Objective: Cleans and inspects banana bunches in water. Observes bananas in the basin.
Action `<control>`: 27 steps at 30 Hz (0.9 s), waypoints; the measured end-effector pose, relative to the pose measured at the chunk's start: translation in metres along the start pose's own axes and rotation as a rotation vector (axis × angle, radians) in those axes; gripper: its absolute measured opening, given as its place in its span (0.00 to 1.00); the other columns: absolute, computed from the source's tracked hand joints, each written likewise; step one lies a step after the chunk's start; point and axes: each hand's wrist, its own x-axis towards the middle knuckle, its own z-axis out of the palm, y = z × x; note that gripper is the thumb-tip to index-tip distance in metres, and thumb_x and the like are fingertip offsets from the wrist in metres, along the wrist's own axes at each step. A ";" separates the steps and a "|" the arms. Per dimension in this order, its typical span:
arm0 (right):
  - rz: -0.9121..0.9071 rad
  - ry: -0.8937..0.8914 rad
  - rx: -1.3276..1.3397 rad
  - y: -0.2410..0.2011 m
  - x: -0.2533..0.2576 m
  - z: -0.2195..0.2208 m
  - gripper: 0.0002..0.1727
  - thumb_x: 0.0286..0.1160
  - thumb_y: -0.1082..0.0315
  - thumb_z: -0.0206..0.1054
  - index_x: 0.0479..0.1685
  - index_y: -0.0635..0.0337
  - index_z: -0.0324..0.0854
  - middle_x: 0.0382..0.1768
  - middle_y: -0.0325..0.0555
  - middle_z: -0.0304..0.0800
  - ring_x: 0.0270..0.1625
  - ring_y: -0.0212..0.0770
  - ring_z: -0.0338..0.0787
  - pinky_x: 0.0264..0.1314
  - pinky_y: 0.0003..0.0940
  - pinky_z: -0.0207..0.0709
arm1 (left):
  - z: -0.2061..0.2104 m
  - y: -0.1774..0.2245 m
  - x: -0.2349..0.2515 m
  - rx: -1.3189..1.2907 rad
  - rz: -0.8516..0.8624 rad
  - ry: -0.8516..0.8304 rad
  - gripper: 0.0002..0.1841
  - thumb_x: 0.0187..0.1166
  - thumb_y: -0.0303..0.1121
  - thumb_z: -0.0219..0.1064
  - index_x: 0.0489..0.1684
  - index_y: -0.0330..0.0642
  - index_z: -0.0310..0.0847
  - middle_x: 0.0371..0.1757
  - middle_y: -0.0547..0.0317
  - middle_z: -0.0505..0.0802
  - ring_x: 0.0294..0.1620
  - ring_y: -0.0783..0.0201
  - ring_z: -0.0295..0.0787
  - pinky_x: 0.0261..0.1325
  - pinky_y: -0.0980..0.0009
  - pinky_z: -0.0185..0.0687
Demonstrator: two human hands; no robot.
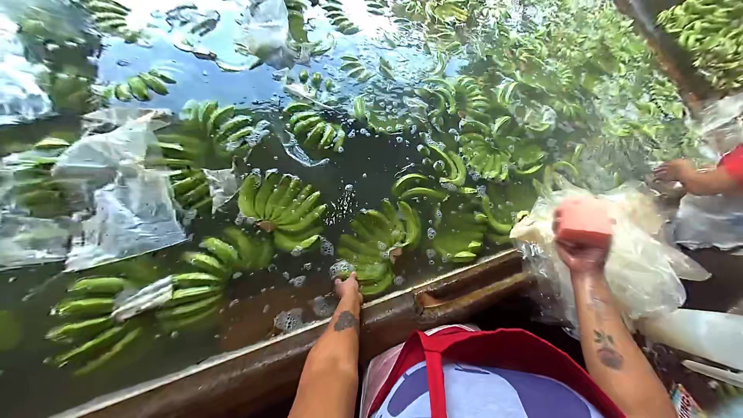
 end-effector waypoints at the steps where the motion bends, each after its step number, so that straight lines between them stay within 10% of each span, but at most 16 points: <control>1: 0.096 0.011 -0.047 0.023 0.011 0.021 0.37 0.84 0.29 0.35 0.64 0.42 0.79 0.51 0.39 0.93 0.44 0.34 0.92 0.39 0.29 0.87 | -0.003 0.009 0.004 0.052 0.093 0.004 0.37 0.86 0.32 0.65 0.92 0.34 0.48 0.87 0.28 0.66 0.88 0.36 0.61 0.85 0.38 0.61; 6: 0.456 -0.146 -0.479 0.137 0.072 0.098 0.18 0.84 0.48 0.54 0.64 0.43 0.77 0.44 0.34 0.92 0.40 0.30 0.91 0.37 0.30 0.87 | -0.037 0.045 0.021 -0.002 0.509 -0.025 0.42 0.78 0.27 0.70 0.93 0.36 0.49 0.87 0.32 0.67 0.85 0.43 0.68 0.83 0.52 0.68; 10: 0.721 -0.330 -0.598 0.250 0.112 0.139 0.22 0.79 0.60 0.57 0.69 0.58 0.72 0.45 0.45 0.91 0.44 0.38 0.91 0.47 0.41 0.88 | 0.004 0.044 0.027 -0.493 0.197 0.001 0.46 0.86 0.33 0.65 0.97 0.49 0.30 0.93 0.40 0.56 0.88 0.47 0.62 0.83 0.49 0.67; 14: 0.939 -0.695 -0.845 0.321 0.142 0.195 0.32 0.71 0.65 0.70 0.78 0.60 0.70 0.54 0.48 0.91 0.47 0.39 0.92 0.51 0.39 0.89 | 0.063 0.073 0.071 -0.655 -0.033 0.041 0.33 0.92 0.51 0.51 0.92 0.45 0.52 0.84 0.44 0.74 0.81 0.52 0.74 0.80 0.49 0.74; 19: 0.551 -0.860 -1.068 0.425 0.130 0.202 0.43 0.64 0.67 0.79 0.85 0.57 0.67 0.73 0.55 0.82 0.73 0.47 0.84 0.76 0.50 0.79 | 0.085 0.123 0.095 -0.450 0.084 0.141 0.26 0.95 0.41 0.50 0.84 0.32 0.63 0.71 0.37 0.83 0.68 0.52 0.84 0.72 0.53 0.81; 22: 0.274 -0.786 -1.178 0.461 0.120 0.231 0.42 0.56 0.65 0.80 0.80 0.60 0.72 0.69 0.62 0.84 0.67 0.58 0.87 0.67 0.62 0.82 | 0.093 0.148 0.088 -0.344 0.166 0.152 0.23 0.91 0.42 0.57 0.72 0.29 0.74 0.56 0.38 0.90 0.55 0.54 0.90 0.62 0.55 0.87; 27: 0.181 -0.455 -1.230 0.463 0.164 0.264 0.34 0.63 0.69 0.75 0.76 0.66 0.75 0.65 0.66 0.85 0.69 0.60 0.86 0.71 0.60 0.79 | 0.092 0.169 0.076 -0.426 0.220 0.129 0.25 0.89 0.44 0.61 0.76 0.35 0.74 0.63 0.43 0.90 0.63 0.56 0.89 0.69 0.54 0.85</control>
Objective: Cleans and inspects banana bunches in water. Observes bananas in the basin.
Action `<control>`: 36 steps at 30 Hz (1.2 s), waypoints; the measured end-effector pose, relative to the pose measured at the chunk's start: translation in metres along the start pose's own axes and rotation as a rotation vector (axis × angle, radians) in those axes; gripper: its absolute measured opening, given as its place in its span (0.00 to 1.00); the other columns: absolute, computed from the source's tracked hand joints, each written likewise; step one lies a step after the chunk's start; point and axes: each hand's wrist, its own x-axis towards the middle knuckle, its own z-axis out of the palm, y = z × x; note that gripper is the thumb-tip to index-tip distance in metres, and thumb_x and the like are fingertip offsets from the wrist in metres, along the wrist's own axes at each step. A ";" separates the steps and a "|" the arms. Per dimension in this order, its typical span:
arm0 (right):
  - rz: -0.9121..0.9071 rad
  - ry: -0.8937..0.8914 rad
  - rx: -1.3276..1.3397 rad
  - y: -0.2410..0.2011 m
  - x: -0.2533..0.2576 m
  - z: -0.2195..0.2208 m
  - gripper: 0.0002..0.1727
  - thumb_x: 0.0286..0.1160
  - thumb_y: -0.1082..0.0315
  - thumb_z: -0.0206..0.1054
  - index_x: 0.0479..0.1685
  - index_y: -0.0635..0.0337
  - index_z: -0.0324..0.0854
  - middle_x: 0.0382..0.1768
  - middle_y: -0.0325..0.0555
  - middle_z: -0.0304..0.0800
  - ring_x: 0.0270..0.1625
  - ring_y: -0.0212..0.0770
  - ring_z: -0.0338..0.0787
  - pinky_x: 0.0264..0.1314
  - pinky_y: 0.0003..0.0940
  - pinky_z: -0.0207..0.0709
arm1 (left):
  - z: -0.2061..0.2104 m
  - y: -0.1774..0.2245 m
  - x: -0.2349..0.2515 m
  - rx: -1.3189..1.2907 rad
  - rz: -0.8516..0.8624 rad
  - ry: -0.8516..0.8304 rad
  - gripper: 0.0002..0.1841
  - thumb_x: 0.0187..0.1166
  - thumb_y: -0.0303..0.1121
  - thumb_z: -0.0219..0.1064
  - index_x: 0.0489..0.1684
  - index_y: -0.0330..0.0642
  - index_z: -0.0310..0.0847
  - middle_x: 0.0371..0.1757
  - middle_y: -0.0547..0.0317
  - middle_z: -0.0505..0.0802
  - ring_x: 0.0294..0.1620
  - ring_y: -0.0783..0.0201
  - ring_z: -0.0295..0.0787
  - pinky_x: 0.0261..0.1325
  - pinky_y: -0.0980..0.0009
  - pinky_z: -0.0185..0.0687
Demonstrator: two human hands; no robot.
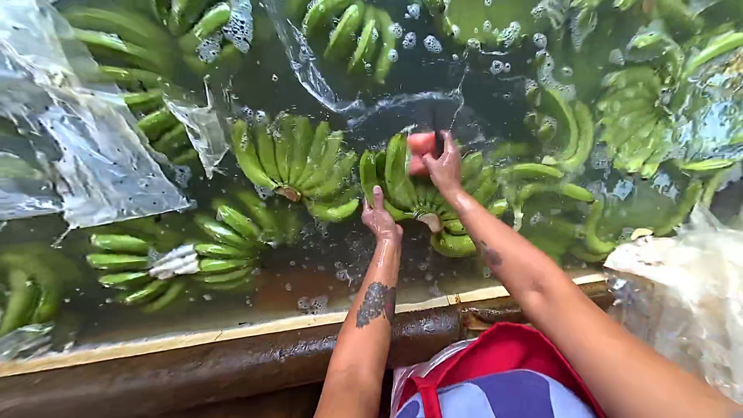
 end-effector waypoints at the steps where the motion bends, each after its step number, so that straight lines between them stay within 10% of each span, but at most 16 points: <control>1: 0.026 -0.055 0.003 -0.001 -0.018 -0.005 0.30 0.64 0.69 0.74 0.72 0.65 0.78 0.61 0.63 0.88 0.64 0.58 0.88 0.68 0.60 0.81 | 0.004 0.001 0.003 -0.010 0.003 -0.006 0.25 0.88 0.44 0.62 0.75 0.35 0.75 0.62 0.43 0.90 0.62 0.56 0.90 0.68 0.54 0.86; 5: -0.013 -0.307 -0.282 0.021 -0.054 -0.046 0.27 0.65 0.67 0.77 0.67 0.60 0.84 0.63 0.64 0.85 0.61 0.63 0.88 0.59 0.66 0.83 | -0.004 -0.001 0.004 -0.008 0.050 -0.051 0.23 0.87 0.43 0.64 0.72 0.36 0.77 0.59 0.46 0.92 0.59 0.57 0.91 0.65 0.54 0.88; 8: 0.012 -0.125 -0.500 0.043 -0.022 -0.075 0.28 0.69 0.63 0.75 0.71 0.59 0.82 0.69 0.69 0.81 0.64 0.69 0.87 0.58 0.68 0.83 | -0.008 0.003 -0.009 -0.043 0.075 -0.046 0.24 0.89 0.43 0.62 0.74 0.36 0.74 0.62 0.48 0.90 0.62 0.59 0.89 0.68 0.56 0.86; 12: 0.150 -0.111 -0.229 0.035 -0.079 -0.053 0.28 0.73 0.58 0.74 0.70 0.66 0.80 0.66 0.69 0.82 0.68 0.65 0.84 0.69 0.64 0.79 | 0.000 0.008 -0.009 -0.081 0.098 0.009 0.26 0.89 0.45 0.60 0.76 0.35 0.73 0.65 0.46 0.89 0.65 0.59 0.88 0.72 0.57 0.84; 17: -0.060 -0.170 -0.532 0.074 -0.091 -0.074 0.25 0.74 0.58 0.74 0.70 0.56 0.84 0.68 0.68 0.82 0.56 0.66 0.91 0.49 0.63 0.87 | -0.021 -0.001 -0.016 -0.123 0.105 -0.015 0.26 0.92 0.46 0.55 0.78 0.36 0.71 0.67 0.46 0.88 0.68 0.57 0.86 0.73 0.55 0.82; 22: 0.249 -0.058 -0.081 0.052 -0.132 -0.043 0.26 0.69 0.68 0.72 0.68 0.69 0.80 0.64 0.68 0.82 0.66 0.64 0.84 0.68 0.62 0.79 | -0.014 -0.009 -0.015 -0.179 0.076 0.062 0.28 0.91 0.49 0.56 0.81 0.39 0.69 0.71 0.47 0.86 0.72 0.57 0.84 0.76 0.54 0.80; 27: 0.202 -0.132 -0.434 0.092 -0.105 -0.088 0.30 0.70 0.62 0.75 0.74 0.61 0.80 0.73 0.73 0.76 0.63 0.70 0.87 0.59 0.67 0.84 | -0.036 -0.014 -0.018 -0.226 0.026 0.089 0.28 0.92 0.51 0.53 0.81 0.41 0.68 0.72 0.47 0.85 0.73 0.56 0.83 0.75 0.52 0.80; 33: 0.167 -0.110 -0.151 0.052 -0.152 -0.045 0.25 0.68 0.67 0.74 0.66 0.66 0.83 0.64 0.66 0.82 0.63 0.62 0.86 0.64 0.61 0.82 | -0.040 -0.010 -0.019 -0.283 0.007 0.096 0.29 0.93 0.52 0.49 0.84 0.44 0.64 0.78 0.49 0.80 0.79 0.56 0.77 0.79 0.50 0.76; 36: 0.024 -0.102 -0.456 0.085 -0.107 -0.077 0.30 0.72 0.54 0.75 0.73 0.57 0.81 0.71 0.68 0.80 0.64 0.66 0.89 0.57 0.64 0.86 | -0.055 -0.007 -0.025 -0.364 -0.028 0.034 0.29 0.94 0.54 0.43 0.85 0.47 0.62 0.78 0.51 0.80 0.79 0.55 0.77 0.78 0.47 0.76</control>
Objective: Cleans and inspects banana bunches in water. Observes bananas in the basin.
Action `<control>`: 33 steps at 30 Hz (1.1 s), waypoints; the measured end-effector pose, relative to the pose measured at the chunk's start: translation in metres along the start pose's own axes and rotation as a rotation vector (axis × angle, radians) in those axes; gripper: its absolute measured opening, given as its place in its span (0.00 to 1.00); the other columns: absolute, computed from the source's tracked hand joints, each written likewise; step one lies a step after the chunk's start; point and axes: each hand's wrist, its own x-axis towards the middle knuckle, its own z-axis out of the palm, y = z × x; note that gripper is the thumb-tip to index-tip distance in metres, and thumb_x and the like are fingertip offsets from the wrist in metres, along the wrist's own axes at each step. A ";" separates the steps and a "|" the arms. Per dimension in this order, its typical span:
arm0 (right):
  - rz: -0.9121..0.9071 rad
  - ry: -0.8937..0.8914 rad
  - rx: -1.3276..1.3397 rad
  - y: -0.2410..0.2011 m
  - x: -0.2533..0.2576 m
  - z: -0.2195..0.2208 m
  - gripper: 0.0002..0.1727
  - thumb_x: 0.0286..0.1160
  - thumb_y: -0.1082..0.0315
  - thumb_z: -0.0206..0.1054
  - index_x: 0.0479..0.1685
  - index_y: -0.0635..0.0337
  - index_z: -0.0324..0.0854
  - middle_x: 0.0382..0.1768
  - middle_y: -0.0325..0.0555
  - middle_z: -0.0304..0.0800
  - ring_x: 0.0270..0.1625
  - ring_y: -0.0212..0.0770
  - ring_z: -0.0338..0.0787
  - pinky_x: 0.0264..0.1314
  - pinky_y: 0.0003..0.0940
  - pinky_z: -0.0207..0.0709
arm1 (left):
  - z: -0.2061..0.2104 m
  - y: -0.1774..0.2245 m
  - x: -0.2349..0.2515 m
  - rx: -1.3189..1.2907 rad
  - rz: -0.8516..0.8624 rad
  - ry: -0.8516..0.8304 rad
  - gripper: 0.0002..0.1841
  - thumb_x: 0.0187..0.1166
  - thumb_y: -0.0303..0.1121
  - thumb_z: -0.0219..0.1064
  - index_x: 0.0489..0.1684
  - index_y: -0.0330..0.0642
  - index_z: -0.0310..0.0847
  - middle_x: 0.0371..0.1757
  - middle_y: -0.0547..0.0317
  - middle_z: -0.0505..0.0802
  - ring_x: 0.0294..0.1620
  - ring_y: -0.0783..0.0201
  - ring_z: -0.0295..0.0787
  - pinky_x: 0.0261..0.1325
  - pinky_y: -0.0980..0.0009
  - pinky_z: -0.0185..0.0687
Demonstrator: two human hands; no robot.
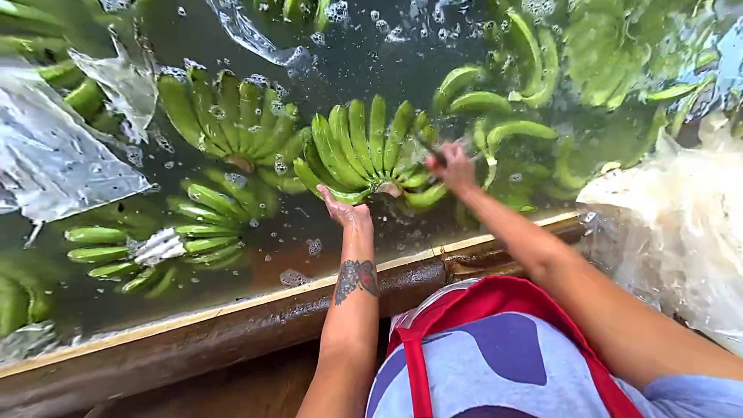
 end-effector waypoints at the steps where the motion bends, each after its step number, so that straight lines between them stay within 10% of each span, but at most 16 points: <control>1: 0.027 0.072 -0.056 0.013 0.022 -0.018 0.30 0.74 0.53 0.73 0.75 0.56 0.80 0.73 0.69 0.79 0.66 0.68 0.87 0.59 0.65 0.84 | -0.008 0.001 -0.003 -0.028 -0.028 -0.015 0.29 0.94 0.55 0.42 0.87 0.49 0.60 0.80 0.51 0.79 0.80 0.54 0.76 0.79 0.45 0.75; 4: 0.116 0.303 0.081 0.023 0.039 -0.080 0.30 0.70 0.67 0.71 0.75 0.65 0.77 0.73 0.70 0.77 0.71 0.66 0.83 0.70 0.61 0.80 | -0.044 0.000 -0.020 0.243 0.046 0.022 0.29 0.95 0.45 0.49 0.92 0.49 0.49 0.84 0.47 0.73 0.81 0.52 0.75 0.76 0.48 0.79; 6: 0.079 0.350 0.213 0.025 0.013 -0.097 0.30 0.67 0.73 0.70 0.73 0.72 0.76 0.71 0.71 0.79 0.73 0.63 0.81 0.76 0.58 0.75 | -0.067 0.000 -0.039 0.849 0.356 -0.152 0.48 0.82 0.36 0.67 0.93 0.30 0.32 0.93 0.35 0.52 0.94 0.51 0.50 0.93 0.60 0.53; 7: 0.067 0.323 0.264 0.031 -0.004 -0.093 0.30 0.67 0.74 0.69 0.74 0.74 0.74 0.70 0.70 0.80 0.72 0.61 0.82 0.76 0.56 0.75 | -0.074 -0.001 -0.044 1.173 0.565 -0.280 0.55 0.71 0.41 0.76 0.90 0.21 0.38 0.92 0.22 0.46 0.95 0.35 0.37 0.95 0.44 0.33; 9: 0.079 0.205 0.305 0.050 -0.038 -0.066 0.30 0.68 0.74 0.68 0.74 0.72 0.72 0.69 0.69 0.80 0.71 0.60 0.83 0.74 0.57 0.78 | -0.078 -0.017 -0.032 1.620 0.833 -0.561 0.53 0.60 0.49 0.84 0.89 0.37 0.61 0.90 0.19 0.51 0.91 0.16 0.34 0.80 0.14 0.22; 11: 0.091 0.067 0.207 0.075 -0.058 -0.036 0.29 0.68 0.75 0.71 0.73 0.71 0.75 0.70 0.69 0.78 0.71 0.62 0.83 0.73 0.59 0.78 | -0.065 -0.036 -0.012 1.910 0.749 -0.724 0.48 0.62 0.37 0.82 0.91 0.59 0.64 0.95 0.37 0.52 0.93 0.23 0.33 0.73 0.08 0.19; 14: 0.081 -0.047 0.008 0.112 -0.061 -0.011 0.29 0.67 0.70 0.75 0.72 0.68 0.78 0.74 0.73 0.76 0.69 0.70 0.84 0.67 0.66 0.80 | -0.033 -0.053 -0.010 2.085 0.531 -0.695 0.29 0.76 0.27 0.68 0.81 0.37 0.73 0.83 0.28 0.73 0.89 0.22 0.51 0.80 0.14 0.26; 16: 0.151 0.028 0.060 0.105 -0.055 0.005 0.27 0.68 0.71 0.74 0.70 0.67 0.79 0.72 0.71 0.79 0.67 0.69 0.86 0.65 0.67 0.81 | -0.011 -0.056 -0.014 2.155 0.336 -0.712 0.35 0.82 0.29 0.62 0.90 0.32 0.55 0.83 0.24 0.71 0.85 0.25 0.62 0.84 0.25 0.47; 19: 0.258 0.158 0.394 0.054 -0.051 0.035 0.31 0.75 0.72 0.69 0.79 0.72 0.69 0.75 0.69 0.76 0.78 0.60 0.79 0.82 0.53 0.72 | 0.026 -0.054 -0.021 2.031 0.254 -0.688 0.45 0.81 0.30 0.64 0.96 0.38 0.36 0.72 0.25 0.82 0.68 0.27 0.84 0.68 0.31 0.77; 23: -0.041 0.151 0.590 -0.014 -0.038 0.042 0.30 0.61 0.70 0.69 0.67 0.74 0.77 0.64 0.68 0.82 0.66 0.58 0.85 0.68 0.53 0.80 | 0.060 -0.036 -0.024 1.608 0.187 -0.636 0.34 0.85 0.31 0.60 0.92 0.36 0.53 0.66 0.22 0.85 0.68 0.26 0.83 0.71 0.30 0.74; 28: 0.166 -0.033 0.343 0.041 0.050 0.008 0.32 0.78 0.69 0.66 0.82 0.72 0.67 0.72 0.72 0.80 0.76 0.65 0.81 0.80 0.61 0.72 | 0.000 -0.013 0.011 0.783 -0.242 -0.644 0.23 0.87 0.33 0.59 0.79 0.38 0.68 0.63 0.50 0.88 0.60 0.61 0.87 0.65 0.57 0.85; 33: 0.113 0.087 0.441 0.033 0.039 -0.020 0.34 0.72 0.64 0.70 0.78 0.72 0.70 0.68 0.68 0.83 0.72 0.57 0.84 0.77 0.53 0.76 | -0.032 -0.030 0.011 0.703 -0.543 -0.353 0.34 0.93 0.59 0.37 0.82 0.42 0.70 0.70 0.44 0.87 0.69 0.52 0.85 0.70 0.48 0.83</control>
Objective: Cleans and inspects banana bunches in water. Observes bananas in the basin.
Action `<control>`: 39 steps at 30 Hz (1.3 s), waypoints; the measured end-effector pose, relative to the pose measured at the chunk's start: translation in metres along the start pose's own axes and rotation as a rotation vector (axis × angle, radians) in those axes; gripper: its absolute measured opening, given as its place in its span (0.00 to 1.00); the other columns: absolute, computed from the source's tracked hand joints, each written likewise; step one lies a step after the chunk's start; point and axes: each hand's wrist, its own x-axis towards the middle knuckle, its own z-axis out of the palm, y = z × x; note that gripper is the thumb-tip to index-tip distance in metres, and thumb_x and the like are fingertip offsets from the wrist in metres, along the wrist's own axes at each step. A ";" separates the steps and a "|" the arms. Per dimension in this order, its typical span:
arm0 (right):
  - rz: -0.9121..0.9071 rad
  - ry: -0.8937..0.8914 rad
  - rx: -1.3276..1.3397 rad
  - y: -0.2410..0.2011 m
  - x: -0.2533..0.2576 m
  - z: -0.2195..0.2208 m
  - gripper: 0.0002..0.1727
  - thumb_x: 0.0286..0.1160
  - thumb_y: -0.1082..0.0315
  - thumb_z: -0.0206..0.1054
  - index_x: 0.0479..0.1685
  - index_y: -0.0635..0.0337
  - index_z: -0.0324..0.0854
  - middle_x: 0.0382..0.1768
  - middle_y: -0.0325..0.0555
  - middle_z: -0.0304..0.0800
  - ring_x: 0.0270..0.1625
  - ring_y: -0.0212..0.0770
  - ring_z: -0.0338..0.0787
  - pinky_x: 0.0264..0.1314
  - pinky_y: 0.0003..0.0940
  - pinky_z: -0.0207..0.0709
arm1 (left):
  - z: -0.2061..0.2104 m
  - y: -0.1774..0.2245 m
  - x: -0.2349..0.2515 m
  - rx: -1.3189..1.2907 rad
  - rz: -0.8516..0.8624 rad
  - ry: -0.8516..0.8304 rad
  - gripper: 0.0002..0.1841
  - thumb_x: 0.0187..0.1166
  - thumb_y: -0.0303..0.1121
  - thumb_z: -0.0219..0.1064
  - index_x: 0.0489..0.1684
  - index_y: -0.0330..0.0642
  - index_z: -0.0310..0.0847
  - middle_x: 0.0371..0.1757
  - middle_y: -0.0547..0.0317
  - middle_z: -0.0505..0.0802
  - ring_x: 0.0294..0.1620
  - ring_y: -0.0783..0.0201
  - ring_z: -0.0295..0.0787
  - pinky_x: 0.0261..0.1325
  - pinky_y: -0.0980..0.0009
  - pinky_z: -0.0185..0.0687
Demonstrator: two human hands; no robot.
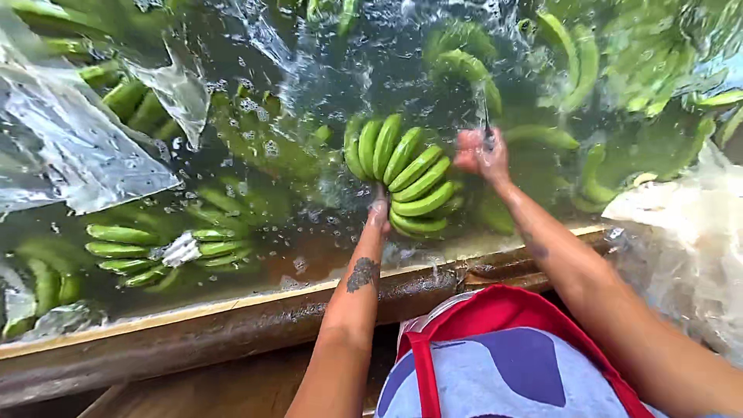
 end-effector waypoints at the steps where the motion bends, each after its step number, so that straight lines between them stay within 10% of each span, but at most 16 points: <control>1: -0.066 -0.012 0.097 -0.016 -0.029 0.006 0.34 0.69 0.66 0.72 0.76 0.72 0.71 0.65 0.65 0.85 0.68 0.51 0.87 0.74 0.48 0.80 | 0.006 -0.002 -0.002 0.044 -0.016 0.065 0.28 0.97 0.47 0.40 0.82 0.36 0.67 0.71 0.40 0.84 0.69 0.51 0.83 0.70 0.49 0.80; 3: -0.191 -0.146 0.084 -0.036 -0.086 0.023 0.31 0.62 0.68 0.75 0.69 0.71 0.78 0.61 0.62 0.87 0.62 0.51 0.89 0.67 0.51 0.84 | 0.017 -0.003 -0.005 0.159 -0.024 0.113 0.23 0.96 0.32 0.44 0.85 0.30 0.59 0.76 0.34 0.78 0.72 0.49 0.78 0.74 0.51 0.76; 6: -0.316 -0.229 -0.116 -0.008 -0.101 0.031 0.29 0.56 0.62 0.83 0.61 0.64 0.86 0.59 0.65 0.87 0.56 0.60 0.92 0.51 0.61 0.87 | 0.023 -0.009 0.008 0.301 -0.019 0.123 0.24 0.95 0.36 0.45 0.80 0.28 0.66 0.71 0.30 0.81 0.67 0.43 0.81 0.68 0.45 0.78; 10: 0.096 -0.111 -0.247 0.030 -0.035 -0.021 0.31 0.72 0.65 0.71 0.77 0.66 0.75 0.72 0.69 0.80 0.74 0.64 0.82 0.77 0.63 0.74 | 0.037 -0.003 -0.008 0.006 -0.087 0.207 0.23 0.94 0.40 0.43 0.74 0.34 0.72 0.66 0.39 0.85 0.61 0.47 0.84 0.60 0.44 0.82; 17: -0.258 -0.231 -0.052 -0.020 -0.112 0.011 0.28 0.55 0.71 0.79 0.62 0.64 0.86 0.60 0.61 0.87 0.59 0.56 0.90 0.58 0.57 0.86 | 0.061 -0.009 0.000 -0.353 -0.163 0.132 0.29 0.95 0.52 0.33 0.77 0.41 0.68 0.63 0.43 0.86 0.58 0.50 0.85 0.57 0.47 0.84; 22: 0.062 -0.022 -0.427 0.020 -0.052 -0.060 0.28 0.78 0.60 0.70 0.80 0.51 0.78 0.77 0.71 0.73 0.73 0.70 0.80 0.70 0.66 0.78 | 0.087 -0.018 -0.022 -0.645 -0.172 0.054 0.31 0.91 0.60 0.34 0.76 0.49 0.69 0.65 0.48 0.87 0.63 0.51 0.85 0.61 0.45 0.83; 26: -0.214 0.274 -0.309 0.010 -0.068 -0.073 0.23 0.82 0.63 0.66 0.74 0.61 0.80 0.82 0.69 0.68 0.83 0.66 0.70 0.85 0.61 0.66 | 0.132 -0.029 -0.030 -0.966 -0.129 0.027 0.29 0.92 0.58 0.36 0.75 0.50 0.68 0.65 0.54 0.85 0.67 0.54 0.82 0.67 0.49 0.82; 28: -0.056 0.199 0.075 0.013 -0.085 -0.028 0.27 0.87 0.62 0.60 0.80 0.67 0.69 0.74 0.58 0.80 0.73 0.45 0.83 0.75 0.41 0.80 | 0.144 -0.039 -0.044 -0.742 -0.117 -0.064 0.32 0.94 0.58 0.31 0.78 0.44 0.64 0.68 0.48 0.83 0.67 0.52 0.82 0.69 0.52 0.81; 30: 0.220 0.060 0.394 0.020 -0.086 0.012 0.32 0.89 0.58 0.59 0.90 0.57 0.59 0.74 0.55 0.80 0.66 0.44 0.86 0.65 0.45 0.84 | 0.140 -0.048 -0.063 -0.170 0.107 -0.219 0.37 0.96 0.48 0.23 0.68 0.23 0.72 0.60 0.38 0.89 0.60 0.50 0.89 0.64 0.53 0.86; 32: 0.404 -0.012 0.523 0.017 -0.069 0.034 0.29 0.91 0.53 0.58 0.84 0.57 0.66 0.63 0.54 0.86 0.56 0.43 0.87 0.60 0.46 0.83 | 0.119 -0.035 -0.064 0.469 0.668 -0.200 0.24 0.92 0.30 0.41 0.53 0.27 0.87 0.55 0.43 0.93 0.61 0.56 0.89 0.70 0.58 0.83; 34: 0.435 -0.045 0.628 0.015 -0.043 0.049 0.25 0.92 0.50 0.54 0.77 0.57 0.67 0.44 0.45 0.84 0.37 0.35 0.84 0.41 0.35 0.83 | 0.096 0.008 -0.038 0.921 1.074 -0.016 0.18 0.84 0.37 0.63 0.63 0.37 0.87 0.70 0.42 0.88 0.79 0.43 0.77 0.84 0.44 0.65; 37: 0.388 -0.150 0.753 -0.001 -0.006 0.046 0.29 0.94 0.56 0.54 0.88 0.58 0.57 0.66 0.54 0.83 0.59 0.43 0.89 0.59 0.42 0.86 | 0.079 0.090 0.015 1.317 0.895 0.014 0.51 0.65 0.58 0.80 0.89 0.38 0.63 0.91 0.34 0.62 0.93 0.29 0.46 0.86 0.22 0.36; 39: 0.289 -0.248 0.673 -0.020 0.006 0.035 0.29 0.93 0.61 0.54 0.91 0.55 0.58 0.74 0.54 0.80 0.63 0.46 0.89 0.61 0.44 0.87 | 0.072 0.126 0.042 1.463 0.678 -0.052 0.58 0.56 0.58 0.86 0.88 0.37 0.62 0.86 0.26 0.66 0.86 0.25 0.60 0.80 0.22 0.56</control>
